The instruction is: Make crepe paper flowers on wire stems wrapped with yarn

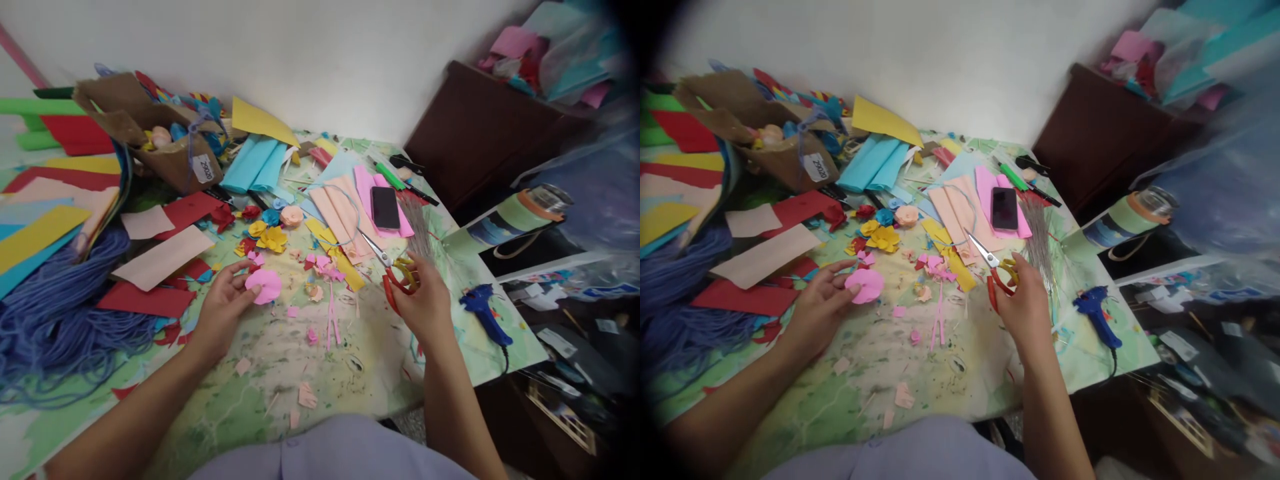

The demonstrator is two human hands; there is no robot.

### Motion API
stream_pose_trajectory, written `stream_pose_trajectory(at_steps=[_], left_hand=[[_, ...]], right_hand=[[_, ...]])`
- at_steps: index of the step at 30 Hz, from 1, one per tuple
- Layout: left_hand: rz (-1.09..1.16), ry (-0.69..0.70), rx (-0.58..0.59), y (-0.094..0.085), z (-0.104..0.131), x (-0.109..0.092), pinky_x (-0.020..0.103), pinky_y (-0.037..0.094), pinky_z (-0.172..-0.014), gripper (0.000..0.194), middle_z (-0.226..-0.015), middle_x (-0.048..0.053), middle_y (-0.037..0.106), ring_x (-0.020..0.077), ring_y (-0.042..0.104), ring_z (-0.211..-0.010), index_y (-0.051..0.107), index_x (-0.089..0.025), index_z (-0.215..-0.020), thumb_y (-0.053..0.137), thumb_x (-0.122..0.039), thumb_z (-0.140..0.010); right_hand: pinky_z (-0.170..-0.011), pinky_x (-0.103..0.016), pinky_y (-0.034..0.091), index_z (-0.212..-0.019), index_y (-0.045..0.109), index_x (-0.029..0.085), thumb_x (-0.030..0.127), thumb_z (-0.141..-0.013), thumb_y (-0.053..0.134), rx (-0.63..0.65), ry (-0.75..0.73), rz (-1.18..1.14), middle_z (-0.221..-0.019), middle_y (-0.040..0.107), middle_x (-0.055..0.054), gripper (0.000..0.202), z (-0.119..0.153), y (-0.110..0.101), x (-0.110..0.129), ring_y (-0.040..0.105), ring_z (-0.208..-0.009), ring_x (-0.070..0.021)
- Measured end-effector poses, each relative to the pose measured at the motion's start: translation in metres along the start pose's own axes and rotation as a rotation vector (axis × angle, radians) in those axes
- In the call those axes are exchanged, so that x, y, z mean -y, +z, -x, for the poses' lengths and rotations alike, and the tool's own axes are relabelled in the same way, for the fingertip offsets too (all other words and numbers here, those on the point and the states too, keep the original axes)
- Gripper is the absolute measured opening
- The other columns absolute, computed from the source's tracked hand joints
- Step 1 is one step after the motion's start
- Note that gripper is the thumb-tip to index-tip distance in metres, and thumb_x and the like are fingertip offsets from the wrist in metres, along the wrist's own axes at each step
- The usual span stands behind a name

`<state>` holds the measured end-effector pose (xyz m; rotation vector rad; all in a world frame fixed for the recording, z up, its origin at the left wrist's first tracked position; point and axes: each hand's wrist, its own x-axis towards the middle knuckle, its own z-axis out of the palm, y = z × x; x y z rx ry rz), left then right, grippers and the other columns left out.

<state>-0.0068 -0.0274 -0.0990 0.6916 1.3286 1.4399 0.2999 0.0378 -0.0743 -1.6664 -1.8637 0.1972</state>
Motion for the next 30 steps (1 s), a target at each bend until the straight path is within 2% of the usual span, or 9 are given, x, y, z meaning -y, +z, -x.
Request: stream_pose_trajectory(at_steps=[4,8,11,13,21,30], left_hand=[[0.155,-0.148,0.040,-0.001,-0.003,-0.002,0.024,0.056,-0.064,0.046,-0.086,0.002,0.065,0.0122,0.062,-0.070,0.059,-0.019,-0.112,0.075,-0.022,-0.069],[0.209,-0.199,0.051,-0.005,-0.004,-0.001,0.024,0.056,-0.067,0.045,-0.087,0.003,0.065,0.0113,0.061,-0.070,0.061,-0.018,-0.113,0.074,-0.020,-0.070],[0.194,-0.215,0.049,-0.004,-0.004,-0.002,0.024,0.056,-0.067,0.045,-0.082,0.001,0.065,0.0115,0.061,-0.068,0.061,-0.018,-0.112,0.075,-0.020,-0.069],[0.174,-0.196,0.046,-0.004,-0.005,-0.003,0.023,0.054,-0.065,0.045,-0.079,0.001,0.065,0.0117,0.062,-0.067,0.061,-0.018,-0.111,0.075,-0.021,-0.068],[0.036,-0.024,0.034,-0.013,-0.009,-0.001,0.022,0.048,-0.054,0.052,-0.074,0.000,0.065,0.0135,0.058,-0.060,0.060,-0.023,-0.115,0.076,-0.022,-0.066],[-0.022,0.011,0.037,-0.015,-0.010,0.001,0.024,0.048,-0.058,0.051,-0.078,0.001,0.066,0.0146,0.060,-0.063,0.062,-0.025,-0.116,0.075,-0.023,-0.067]], right_hand=[[-0.066,-0.032,0.052,-0.129,0.054,0.022,0.032,-0.082,0.061,0.062,-0.152,-0.108,-0.094,0.065,-0.007,0.049,0.008,0.002,0.022,0.060,-0.073,-0.0178],[-0.072,-0.031,0.051,-0.125,0.056,0.024,0.025,-0.083,0.059,0.269,-0.392,-0.164,-0.098,0.066,-0.008,0.042,0.014,0.006,0.047,0.061,-0.083,-0.0193],[-0.073,-0.032,0.050,-0.126,0.056,0.022,0.026,-0.084,0.058,0.416,-0.518,-0.072,-0.096,0.065,-0.009,0.042,0.015,0.011,0.062,0.061,-0.087,-0.0215],[-0.071,-0.032,0.048,-0.126,0.057,0.021,0.027,-0.084,0.059,0.463,-0.571,0.004,-0.092,0.065,-0.009,0.042,0.015,0.016,0.065,0.061,-0.084,-0.0217],[-0.063,-0.028,0.042,-0.129,0.057,0.025,0.022,-0.080,0.064,0.490,-0.675,0.125,-0.089,0.066,-0.006,0.050,0.017,0.036,0.052,0.059,-0.080,-0.0202],[-0.059,-0.028,0.038,-0.129,0.057,0.027,0.026,-0.083,0.062,0.514,-0.676,0.171,-0.087,0.064,-0.005,0.046,0.017,0.037,0.052,0.058,-0.076,-0.0207]])
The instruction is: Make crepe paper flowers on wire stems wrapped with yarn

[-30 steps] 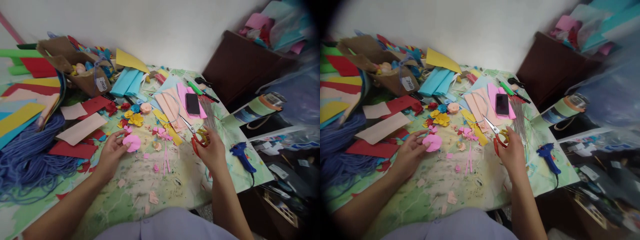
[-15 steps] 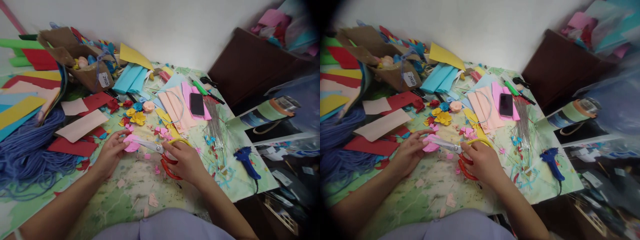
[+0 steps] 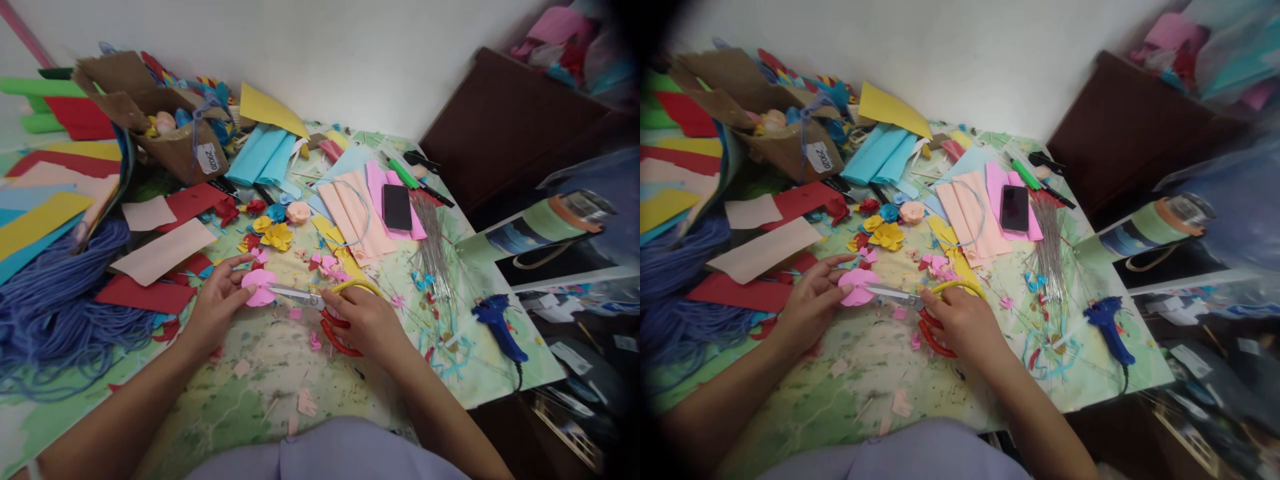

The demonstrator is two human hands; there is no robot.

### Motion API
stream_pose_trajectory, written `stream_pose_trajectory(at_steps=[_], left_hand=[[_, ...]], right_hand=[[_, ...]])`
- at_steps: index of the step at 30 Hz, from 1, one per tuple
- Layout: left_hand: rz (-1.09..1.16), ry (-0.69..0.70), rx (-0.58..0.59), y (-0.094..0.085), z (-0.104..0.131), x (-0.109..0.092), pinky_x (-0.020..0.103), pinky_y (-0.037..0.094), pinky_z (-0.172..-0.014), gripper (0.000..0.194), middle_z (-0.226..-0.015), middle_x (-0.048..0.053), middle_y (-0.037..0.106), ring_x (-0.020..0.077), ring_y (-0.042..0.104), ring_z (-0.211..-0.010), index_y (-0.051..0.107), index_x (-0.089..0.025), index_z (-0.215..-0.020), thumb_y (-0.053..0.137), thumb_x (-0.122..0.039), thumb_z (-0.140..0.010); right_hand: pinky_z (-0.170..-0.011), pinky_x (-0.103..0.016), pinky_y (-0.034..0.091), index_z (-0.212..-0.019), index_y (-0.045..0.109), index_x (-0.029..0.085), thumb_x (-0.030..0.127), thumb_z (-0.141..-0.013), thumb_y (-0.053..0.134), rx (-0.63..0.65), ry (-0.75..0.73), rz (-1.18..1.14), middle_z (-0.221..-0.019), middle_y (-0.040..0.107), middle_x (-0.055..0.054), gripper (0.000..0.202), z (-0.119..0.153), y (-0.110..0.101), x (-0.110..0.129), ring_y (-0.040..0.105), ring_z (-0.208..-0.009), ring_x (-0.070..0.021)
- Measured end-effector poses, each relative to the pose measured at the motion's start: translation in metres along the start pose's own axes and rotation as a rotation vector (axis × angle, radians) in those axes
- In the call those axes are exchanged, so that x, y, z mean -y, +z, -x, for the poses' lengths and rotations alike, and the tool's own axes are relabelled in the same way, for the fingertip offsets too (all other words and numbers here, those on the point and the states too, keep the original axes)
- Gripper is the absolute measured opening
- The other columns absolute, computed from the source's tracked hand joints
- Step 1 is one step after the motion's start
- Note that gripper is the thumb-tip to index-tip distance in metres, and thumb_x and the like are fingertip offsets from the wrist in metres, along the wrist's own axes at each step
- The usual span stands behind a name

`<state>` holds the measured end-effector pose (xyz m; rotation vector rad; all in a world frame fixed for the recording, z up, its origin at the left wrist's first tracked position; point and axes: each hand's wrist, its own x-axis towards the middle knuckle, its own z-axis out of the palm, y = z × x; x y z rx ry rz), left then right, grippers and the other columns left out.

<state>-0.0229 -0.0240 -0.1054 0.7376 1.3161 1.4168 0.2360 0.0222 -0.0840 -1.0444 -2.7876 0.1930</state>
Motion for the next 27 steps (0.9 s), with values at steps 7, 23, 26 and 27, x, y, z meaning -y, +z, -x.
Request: stream_pose_trajectory(at_steps=[7,23,26,27], left_hand=[[-0.006,-0.009,-0.007,-0.0012,-0.0007,0.0009,0.024,0.050,-0.058,0.053,-0.083,0.002,0.067,0.0145,0.060,-0.063,0.061,-0.024,-0.116,0.076,-0.022,-0.065],[-0.086,-0.011,0.062,-0.0016,0.0012,0.0025,0.024,0.052,-0.063,0.051,-0.090,0.002,0.067,0.0140,0.063,-0.072,0.055,-0.024,-0.121,0.072,-0.027,-0.072],[-0.091,-0.011,0.059,-0.0012,0.0014,0.0020,0.025,0.052,-0.062,0.053,-0.090,0.003,0.067,0.0145,0.063,-0.071,0.054,-0.023,-0.121,0.072,-0.028,-0.072],[-0.093,-0.012,0.058,-0.0011,0.0014,0.0018,0.025,0.053,-0.062,0.053,-0.091,0.003,0.067,0.0147,0.063,-0.071,0.053,-0.022,-0.121,0.072,-0.028,-0.071]], right_hand=[[-0.059,-0.028,0.037,-0.130,0.056,0.027,0.025,-0.084,0.059,-0.011,-0.010,0.022,-0.087,0.064,-0.005,0.046,0.0008,0.0014,-0.0015,0.058,-0.076,-0.0204],[-0.061,-0.027,0.041,-0.130,0.055,0.023,0.027,-0.085,0.061,-0.019,-0.054,-0.013,-0.085,0.064,-0.005,0.045,0.0004,0.0059,-0.0013,0.059,-0.076,-0.0189],[-0.062,-0.027,0.042,-0.131,0.055,0.024,0.028,-0.086,0.060,0.012,-0.034,-0.041,-0.087,0.065,-0.005,0.046,0.0003,0.0050,-0.0008,0.060,-0.077,-0.0190],[-0.063,-0.027,0.042,-0.132,0.054,0.024,0.028,-0.086,0.060,0.019,-0.028,-0.049,-0.087,0.065,-0.005,0.046,0.0005,0.0045,-0.0005,0.060,-0.077,-0.0192]])
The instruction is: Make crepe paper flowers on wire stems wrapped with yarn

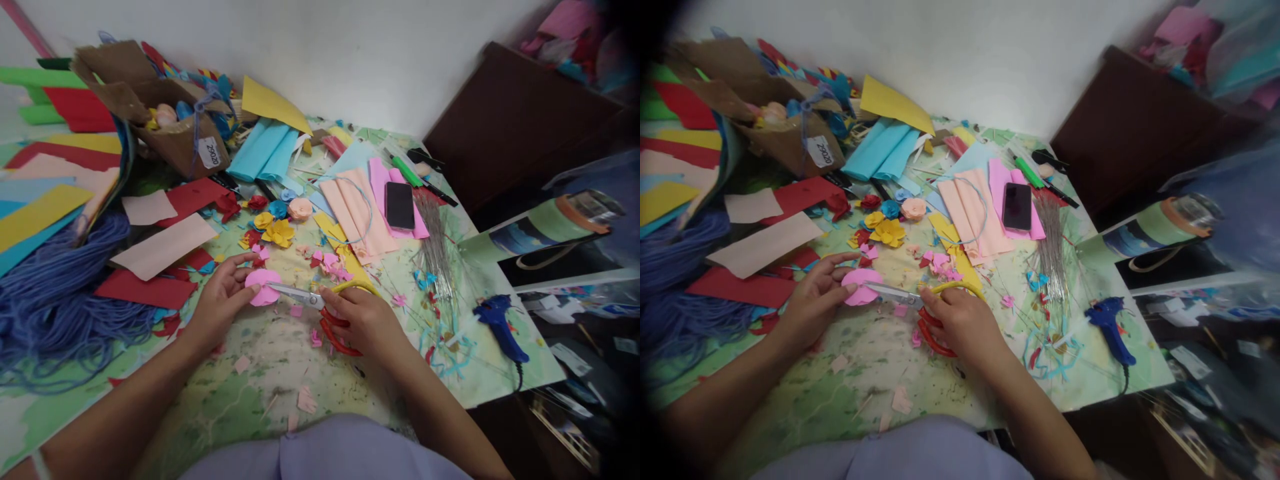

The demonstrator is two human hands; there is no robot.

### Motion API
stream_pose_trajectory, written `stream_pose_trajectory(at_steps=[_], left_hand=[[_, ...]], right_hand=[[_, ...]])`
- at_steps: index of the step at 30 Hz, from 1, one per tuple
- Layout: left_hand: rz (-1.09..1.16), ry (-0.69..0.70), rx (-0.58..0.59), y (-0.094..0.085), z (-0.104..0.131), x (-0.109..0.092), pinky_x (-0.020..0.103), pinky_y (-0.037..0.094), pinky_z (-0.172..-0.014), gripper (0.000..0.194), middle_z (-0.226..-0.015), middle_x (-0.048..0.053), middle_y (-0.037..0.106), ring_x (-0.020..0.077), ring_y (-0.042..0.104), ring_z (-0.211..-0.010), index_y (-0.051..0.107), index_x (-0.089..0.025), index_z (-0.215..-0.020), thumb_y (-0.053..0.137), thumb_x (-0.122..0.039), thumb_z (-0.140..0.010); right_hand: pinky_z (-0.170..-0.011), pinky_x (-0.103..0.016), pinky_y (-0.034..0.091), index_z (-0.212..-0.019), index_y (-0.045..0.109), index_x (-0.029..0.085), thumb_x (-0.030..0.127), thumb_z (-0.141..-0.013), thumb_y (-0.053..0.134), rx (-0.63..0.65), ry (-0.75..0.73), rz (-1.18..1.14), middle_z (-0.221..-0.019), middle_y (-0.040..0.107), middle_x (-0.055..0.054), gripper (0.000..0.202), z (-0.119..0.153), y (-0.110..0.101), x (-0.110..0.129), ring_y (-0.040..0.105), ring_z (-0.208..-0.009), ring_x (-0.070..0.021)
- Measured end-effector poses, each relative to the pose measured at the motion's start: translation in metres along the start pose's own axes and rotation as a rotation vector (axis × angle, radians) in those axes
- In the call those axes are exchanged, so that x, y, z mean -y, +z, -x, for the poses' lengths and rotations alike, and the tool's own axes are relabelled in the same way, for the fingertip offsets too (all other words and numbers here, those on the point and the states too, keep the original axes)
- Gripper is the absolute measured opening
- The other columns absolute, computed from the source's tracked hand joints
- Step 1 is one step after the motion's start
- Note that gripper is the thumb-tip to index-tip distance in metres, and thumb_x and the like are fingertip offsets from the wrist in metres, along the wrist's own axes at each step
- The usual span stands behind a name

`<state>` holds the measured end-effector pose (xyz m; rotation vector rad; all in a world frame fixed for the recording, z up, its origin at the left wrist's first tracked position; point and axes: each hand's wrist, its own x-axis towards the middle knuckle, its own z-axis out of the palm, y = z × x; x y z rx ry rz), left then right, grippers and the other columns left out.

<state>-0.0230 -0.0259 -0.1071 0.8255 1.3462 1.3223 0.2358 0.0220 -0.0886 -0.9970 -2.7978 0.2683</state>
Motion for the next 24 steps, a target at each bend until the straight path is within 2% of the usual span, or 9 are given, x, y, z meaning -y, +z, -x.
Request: stream_pose_trajectory(at_steps=[8,24], left_hand=[[0.006,0.009,-0.006,0.0017,-0.0011,-0.0005,0.026,0.052,-0.058,0.053,-0.088,0.003,0.066,0.0149,0.063,-0.066,0.054,-0.023,-0.119,0.072,-0.028,-0.069],[0.017,0.013,-0.012,0.0016,-0.0011,-0.0005,0.022,0.048,-0.059,0.053,-0.088,0.001,0.065,0.0116,0.060,-0.067,0.055,-0.021,-0.119,0.073,-0.025,-0.070]], right_hand=[[-0.065,-0.027,0.043,-0.132,0.055,0.021,0.024,-0.084,0.061,-0.004,-0.003,-0.028,-0.086,0.066,-0.005,0.048,0.0007,-0.0015,0.0014,0.061,-0.078,-0.0191],[-0.060,-0.027,0.042,-0.132,0.056,0.021,0.027,-0.085,0.063,-0.042,0.005,-0.044,-0.079,0.064,-0.003,0.049,0.0030,0.0049,0.0020,0.060,-0.071,-0.0171]])
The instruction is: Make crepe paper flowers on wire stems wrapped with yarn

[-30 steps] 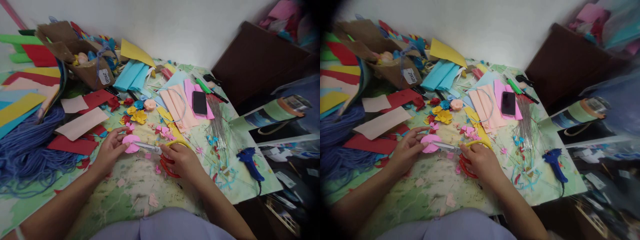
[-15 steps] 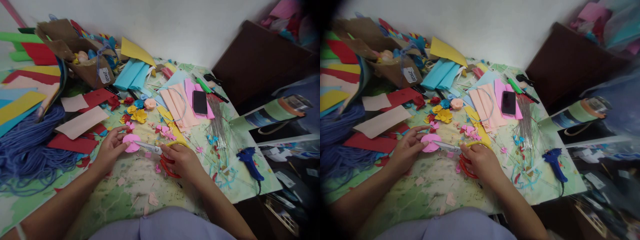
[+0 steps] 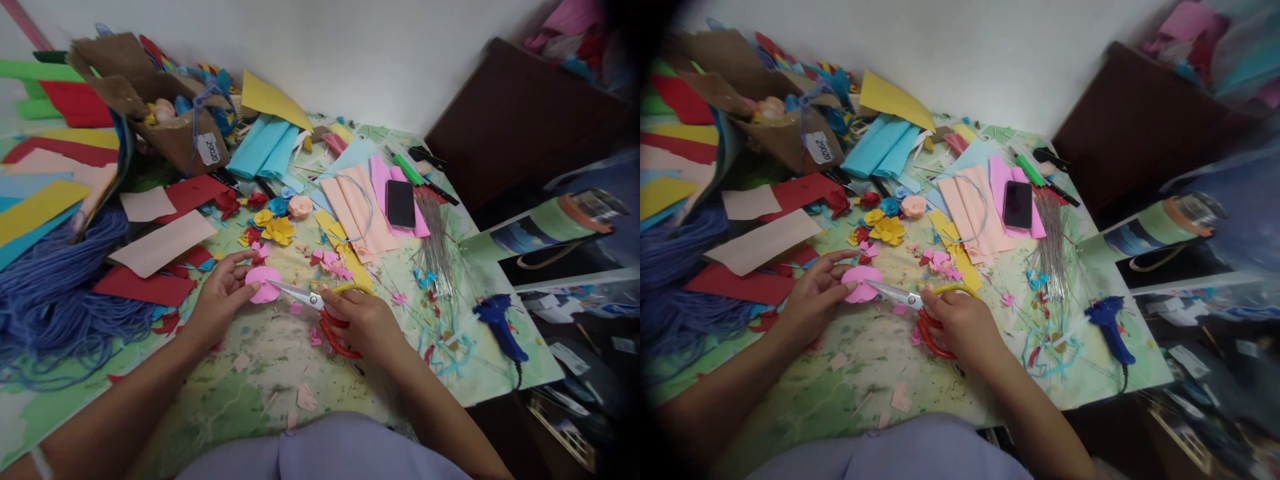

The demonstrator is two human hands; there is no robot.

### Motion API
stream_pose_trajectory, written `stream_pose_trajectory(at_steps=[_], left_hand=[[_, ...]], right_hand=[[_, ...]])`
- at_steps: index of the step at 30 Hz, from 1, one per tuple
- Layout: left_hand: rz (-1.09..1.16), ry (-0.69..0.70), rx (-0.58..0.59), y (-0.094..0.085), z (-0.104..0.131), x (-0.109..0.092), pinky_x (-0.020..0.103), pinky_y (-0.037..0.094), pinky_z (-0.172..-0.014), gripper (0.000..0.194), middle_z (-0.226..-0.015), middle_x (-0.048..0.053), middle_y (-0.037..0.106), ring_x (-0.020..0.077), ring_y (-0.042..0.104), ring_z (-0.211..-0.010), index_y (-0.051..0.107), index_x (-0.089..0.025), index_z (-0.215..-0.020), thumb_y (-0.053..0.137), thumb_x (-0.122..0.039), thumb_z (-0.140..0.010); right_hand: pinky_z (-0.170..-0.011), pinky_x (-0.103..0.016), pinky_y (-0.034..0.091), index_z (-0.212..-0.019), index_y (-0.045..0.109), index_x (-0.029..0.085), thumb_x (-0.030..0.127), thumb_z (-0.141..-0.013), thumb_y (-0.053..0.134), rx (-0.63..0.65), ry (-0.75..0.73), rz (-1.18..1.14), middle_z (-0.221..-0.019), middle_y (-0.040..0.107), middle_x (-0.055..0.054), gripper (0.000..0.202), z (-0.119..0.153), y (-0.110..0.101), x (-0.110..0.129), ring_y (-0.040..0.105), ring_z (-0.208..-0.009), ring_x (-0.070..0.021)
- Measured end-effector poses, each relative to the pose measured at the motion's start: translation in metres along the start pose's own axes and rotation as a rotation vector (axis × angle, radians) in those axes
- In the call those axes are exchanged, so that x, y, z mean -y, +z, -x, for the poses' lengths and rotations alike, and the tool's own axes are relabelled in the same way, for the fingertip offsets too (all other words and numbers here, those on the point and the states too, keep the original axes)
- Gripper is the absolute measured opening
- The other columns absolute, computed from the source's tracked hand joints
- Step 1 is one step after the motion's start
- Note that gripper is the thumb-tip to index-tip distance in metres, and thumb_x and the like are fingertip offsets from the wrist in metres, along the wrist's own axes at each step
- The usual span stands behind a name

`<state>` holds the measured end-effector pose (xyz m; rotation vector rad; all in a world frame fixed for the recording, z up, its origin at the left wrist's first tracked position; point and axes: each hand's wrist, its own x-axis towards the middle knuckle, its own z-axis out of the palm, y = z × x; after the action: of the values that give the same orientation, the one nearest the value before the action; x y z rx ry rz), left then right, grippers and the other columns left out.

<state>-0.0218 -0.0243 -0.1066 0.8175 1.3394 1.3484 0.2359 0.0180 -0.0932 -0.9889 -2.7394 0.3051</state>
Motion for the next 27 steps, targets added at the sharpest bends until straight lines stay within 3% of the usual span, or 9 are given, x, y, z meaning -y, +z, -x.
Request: stream_pose_trajectory(at_steps=[8,14,20,24,27], left_hand=[[-0.016,0.000,-0.012,-0.002,-0.002,0.003,0.023,0.050,-0.062,0.055,-0.086,0.000,0.064,0.0127,0.061,-0.069,0.053,-0.022,-0.120,0.073,-0.026,-0.070],[-0.132,0.046,-0.048,0.000,-0.001,-0.001,0.027,0.052,-0.066,0.053,-0.087,0.002,0.065,0.0158,0.063,-0.076,0.051,-0.022,-0.121,0.070,-0.029,-0.072],[-0.265,0.128,-0.060,0.000,0.003,0.001,0.035,0.053,-0.078,0.056,-0.095,0.005,0.066,0.0196,0.065,-0.088,0.047,-0.021,-0.124,0.069,-0.030,-0.073],[-0.383,0.196,-0.079,-0.001,0.006,0.004,0.040,0.052,-0.085,0.055,-0.099,0.005,0.066,0.0206,0.064,-0.092,0.048,-0.023,-0.125,0.068,-0.032,-0.075],[-0.342,0.165,-0.097,0.001,0.006,0.002,0.039,0.054,-0.081,0.055,-0.099,0.006,0.067,0.0214,0.065,-0.090,0.049,-0.022,-0.123,0.069,-0.035,-0.074]], right_hand=[[-0.059,-0.027,0.045,-0.123,0.062,0.018,0.025,-0.085,0.058,-0.147,0.050,-0.002,-0.078,0.064,-0.005,0.038,0.001,0.000,-0.002,0.060,-0.069,-0.0176],[-0.068,-0.029,0.049,-0.128,0.057,0.018,0.028,-0.084,0.057,-0.232,0.168,-0.127,-0.092,0.066,-0.008,0.045,0.002,-0.010,-0.008,0.062,-0.080,-0.0192],[-0.073,-0.033,0.048,-0.127,0.058,0.019,0.032,-0.084,0.055,-0.210,0.377,0.034,-0.099,0.066,-0.011,0.045,0.003,-0.030,-0.028,0.063,-0.086,-0.0233],[-0.069,-0.031,0.046,-0.123,0.061,0.021,0.035,-0.085,0.054,-0.096,0.485,0.146,-0.096,0.069,-0.009,0.041,0.019,-0.044,-0.055,0.064,-0.084,-0.0228],[-0.074,-0.032,0.047,-0.121,0.063,0.020,0.029,-0.084,0.055,-0.008,0.491,0.182,-0.101,0.070,-0.011,0.039,0.035,-0.048,-0.076,0.065,-0.091,-0.0244]])
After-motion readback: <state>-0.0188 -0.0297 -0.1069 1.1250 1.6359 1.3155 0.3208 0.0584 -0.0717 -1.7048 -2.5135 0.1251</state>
